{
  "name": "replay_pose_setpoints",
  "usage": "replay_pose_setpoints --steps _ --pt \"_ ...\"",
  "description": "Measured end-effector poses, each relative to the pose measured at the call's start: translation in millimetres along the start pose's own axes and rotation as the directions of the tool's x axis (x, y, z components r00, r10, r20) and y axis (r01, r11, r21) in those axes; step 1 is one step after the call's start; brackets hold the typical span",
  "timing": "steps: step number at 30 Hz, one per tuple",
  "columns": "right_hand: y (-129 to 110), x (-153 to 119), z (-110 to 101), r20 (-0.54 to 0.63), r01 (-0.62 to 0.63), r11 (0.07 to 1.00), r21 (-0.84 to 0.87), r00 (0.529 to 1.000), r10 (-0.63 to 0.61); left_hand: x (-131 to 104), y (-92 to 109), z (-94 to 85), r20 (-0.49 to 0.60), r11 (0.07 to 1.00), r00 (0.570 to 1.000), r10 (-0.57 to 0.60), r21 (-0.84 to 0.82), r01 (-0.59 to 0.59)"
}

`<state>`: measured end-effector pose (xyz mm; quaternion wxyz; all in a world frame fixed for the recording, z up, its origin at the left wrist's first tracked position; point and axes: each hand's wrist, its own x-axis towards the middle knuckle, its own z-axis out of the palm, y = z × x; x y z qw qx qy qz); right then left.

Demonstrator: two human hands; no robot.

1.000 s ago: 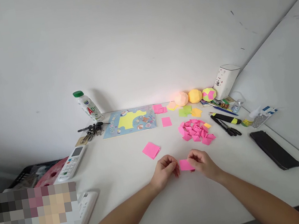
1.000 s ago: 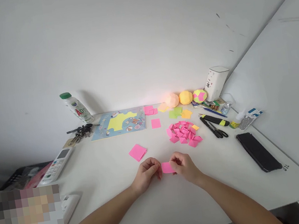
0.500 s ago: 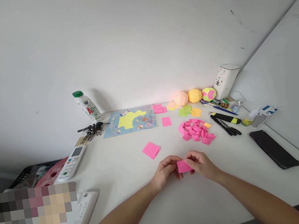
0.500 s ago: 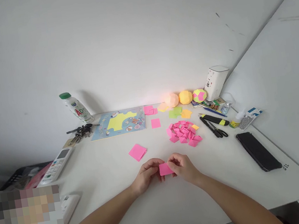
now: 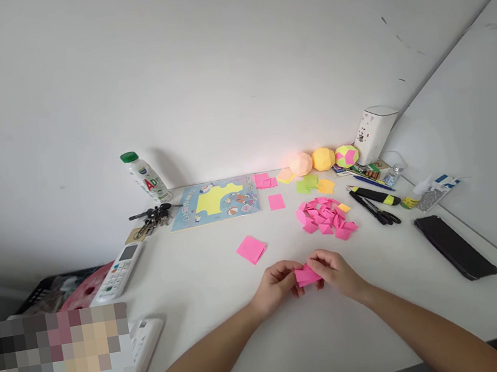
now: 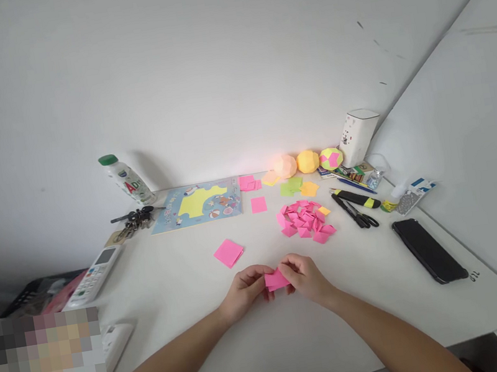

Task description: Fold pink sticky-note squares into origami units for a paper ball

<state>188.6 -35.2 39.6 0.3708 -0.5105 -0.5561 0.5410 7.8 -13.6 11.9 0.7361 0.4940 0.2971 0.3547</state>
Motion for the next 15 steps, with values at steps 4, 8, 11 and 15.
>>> replay_pose_setpoints --steps 4,8,11,15 --pt "2.0 0.8 -0.7 -0.041 0.045 0.998 0.044 0.998 -0.043 1.5 1.6 2.0 -0.042 1.0 0.999 -0.002 -0.011 0.001" --pt "3.8 -1.1 0.0 0.02 0.084 0.993 0.077 0.996 -0.086 2.5 3.2 4.3 -0.077 1.0 0.997 0.002 -0.013 -0.003" --pt "2.3 -2.8 0.5 0.01 0.13 0.987 0.098 0.991 -0.132 2.8 2.3 5.3 -0.093 1.0 0.996 0.0 -0.02 -0.002" --pt "-0.4 -2.8 -0.8 -0.006 0.228 0.972 0.06 0.974 -0.228 2.4 1.0 4.9 -0.087 1.0 0.996 0.002 -0.022 -0.004"
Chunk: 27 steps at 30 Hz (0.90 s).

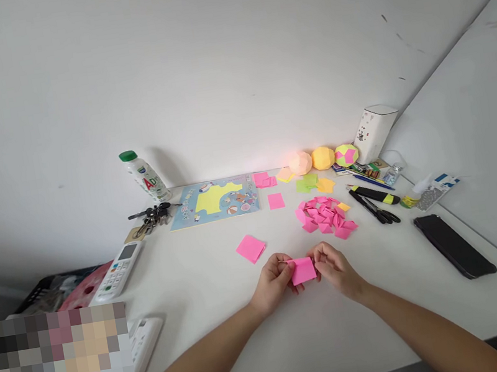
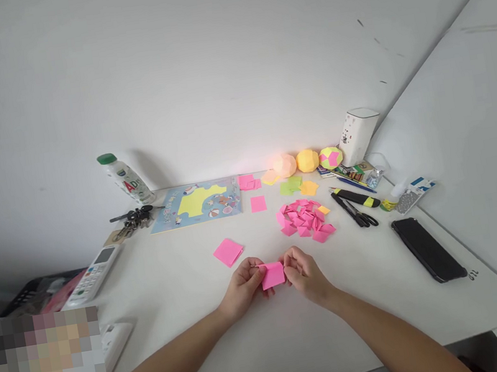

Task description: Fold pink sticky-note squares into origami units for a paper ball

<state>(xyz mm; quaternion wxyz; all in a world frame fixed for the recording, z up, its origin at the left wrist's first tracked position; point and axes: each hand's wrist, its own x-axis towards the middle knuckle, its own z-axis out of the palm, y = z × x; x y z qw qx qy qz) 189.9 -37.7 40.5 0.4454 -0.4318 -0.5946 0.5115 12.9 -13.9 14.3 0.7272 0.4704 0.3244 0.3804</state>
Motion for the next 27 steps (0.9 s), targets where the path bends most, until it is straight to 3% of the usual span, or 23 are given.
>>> replay_pose_setpoints --steps 5,11,19,27 --pt "6 1 0 -0.017 0.111 0.97 -0.216 0.993 -0.118 -1 2 -0.9 0.006 1.0 1.0 0.006 -0.006 -0.006" --pt "12 1 2 0.022 0.104 0.982 -0.154 0.995 -0.102 0 8 -0.6 0.084 0.999 0.996 -0.021 -0.03 0.024" --pt "12 0 -1 0.025 0.136 0.977 -0.163 0.991 -0.134 1 7 -3.0 0.093 0.997 0.995 -0.03 -0.069 0.037" --pt "5 0 1 0.12 0.298 0.909 -0.291 0.954 -0.275 2 6 -4.9 0.055 0.993 0.998 -0.044 -0.106 0.05"
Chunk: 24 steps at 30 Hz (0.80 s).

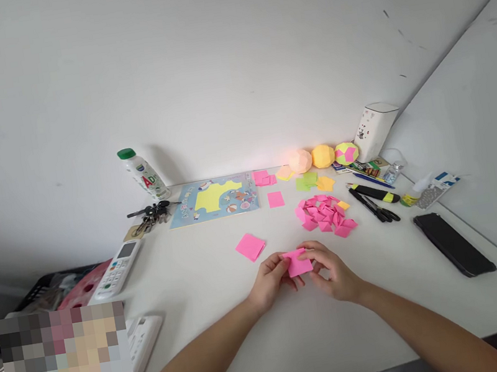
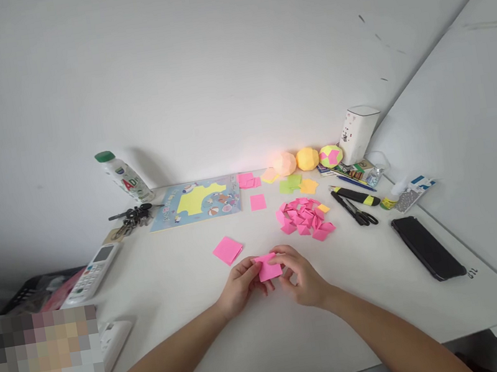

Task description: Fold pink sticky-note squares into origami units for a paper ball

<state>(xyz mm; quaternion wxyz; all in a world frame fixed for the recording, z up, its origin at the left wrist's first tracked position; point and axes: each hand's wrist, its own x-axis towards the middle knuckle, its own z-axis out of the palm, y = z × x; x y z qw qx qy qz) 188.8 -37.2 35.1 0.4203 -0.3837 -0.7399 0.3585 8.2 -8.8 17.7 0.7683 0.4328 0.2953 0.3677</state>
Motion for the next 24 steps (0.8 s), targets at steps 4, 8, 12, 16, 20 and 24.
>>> replay_pose_setpoints --steps 4,8,12,16,20,24 --pt "4 -1 2 0.01 -0.043 0.997 -0.068 0.999 0.044 1 -2 0.0 -0.017 1.0 1.0 0.0 0.012 0.0" --pt "6 -1 2 0.009 -0.046 0.995 -0.085 0.999 0.047 2 -4 -0.1 -0.036 0.999 0.999 -0.007 0.052 0.009" --pt "2 2 1 -0.02 -0.053 0.996 -0.074 0.998 0.051 1 -3 1.5 -0.031 0.996 0.999 -0.011 0.086 0.013" --pt "-1 3 1 -0.099 -0.104 0.993 -0.063 0.99 0.097 -2 0 3.7 0.018 0.992 1.0 -0.016 0.127 0.014" --pt "-3 3 2 -0.143 -0.17 0.985 0.013 0.975 0.17 -4 1 2.7 0.086 0.989 0.996 0.005 0.149 -0.018" --pt "-5 2 4 -0.164 -0.223 0.97 0.097 0.958 0.236 -3 -3 1.8 0.072 0.982 0.997 -0.011 0.188 -0.003"
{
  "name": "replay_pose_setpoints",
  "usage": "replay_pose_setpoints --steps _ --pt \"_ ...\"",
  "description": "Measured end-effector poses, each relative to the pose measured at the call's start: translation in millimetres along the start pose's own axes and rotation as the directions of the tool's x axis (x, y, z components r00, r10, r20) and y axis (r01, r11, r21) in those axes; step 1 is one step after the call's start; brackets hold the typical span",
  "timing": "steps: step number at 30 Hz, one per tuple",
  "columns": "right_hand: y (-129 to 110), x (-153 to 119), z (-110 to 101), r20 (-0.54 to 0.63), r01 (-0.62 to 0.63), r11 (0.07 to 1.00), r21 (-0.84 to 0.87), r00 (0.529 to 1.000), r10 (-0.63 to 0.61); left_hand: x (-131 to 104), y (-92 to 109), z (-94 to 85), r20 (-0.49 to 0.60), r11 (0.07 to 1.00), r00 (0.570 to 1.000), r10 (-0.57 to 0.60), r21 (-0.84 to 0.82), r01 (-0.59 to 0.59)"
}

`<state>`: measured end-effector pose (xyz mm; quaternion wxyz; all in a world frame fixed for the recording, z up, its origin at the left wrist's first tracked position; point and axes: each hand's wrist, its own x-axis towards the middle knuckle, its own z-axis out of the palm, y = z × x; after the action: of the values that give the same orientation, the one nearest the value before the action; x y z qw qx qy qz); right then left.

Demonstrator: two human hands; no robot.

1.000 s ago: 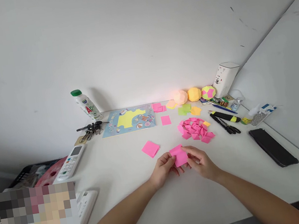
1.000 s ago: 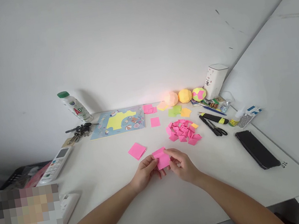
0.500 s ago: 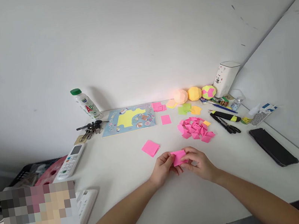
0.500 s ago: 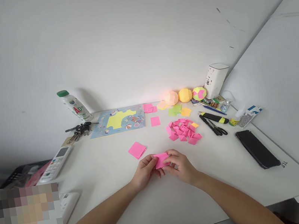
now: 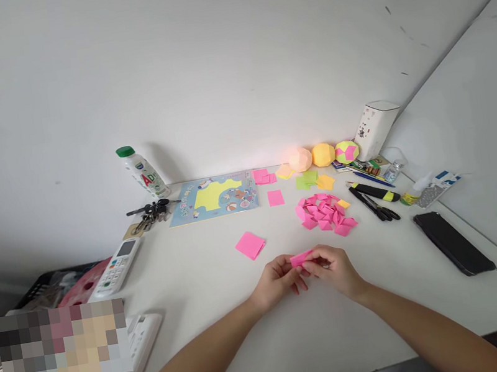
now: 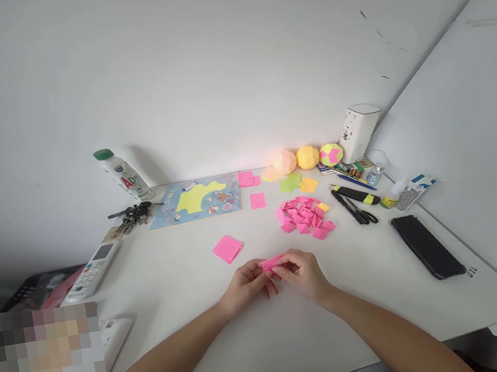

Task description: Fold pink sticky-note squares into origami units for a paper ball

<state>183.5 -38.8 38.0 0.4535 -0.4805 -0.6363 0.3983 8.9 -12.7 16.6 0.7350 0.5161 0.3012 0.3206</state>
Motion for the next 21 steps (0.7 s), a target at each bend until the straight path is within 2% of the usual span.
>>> replay_pose_setpoints --steps 11,21 --pt "1.7 -0.9 2.9 -0.015 -0.102 0.993 0.057 0.995 0.103 1.2 0.3 1.5 0.001 1.0 1.0 -0.017 -0.003 0.017" --pt "2.7 -1.6 4.5 -0.044 -0.111 0.993 0.047 0.993 0.113 0.7 2.5 3.1 -0.01 1.0 1.0 -0.021 0.01 0.021"
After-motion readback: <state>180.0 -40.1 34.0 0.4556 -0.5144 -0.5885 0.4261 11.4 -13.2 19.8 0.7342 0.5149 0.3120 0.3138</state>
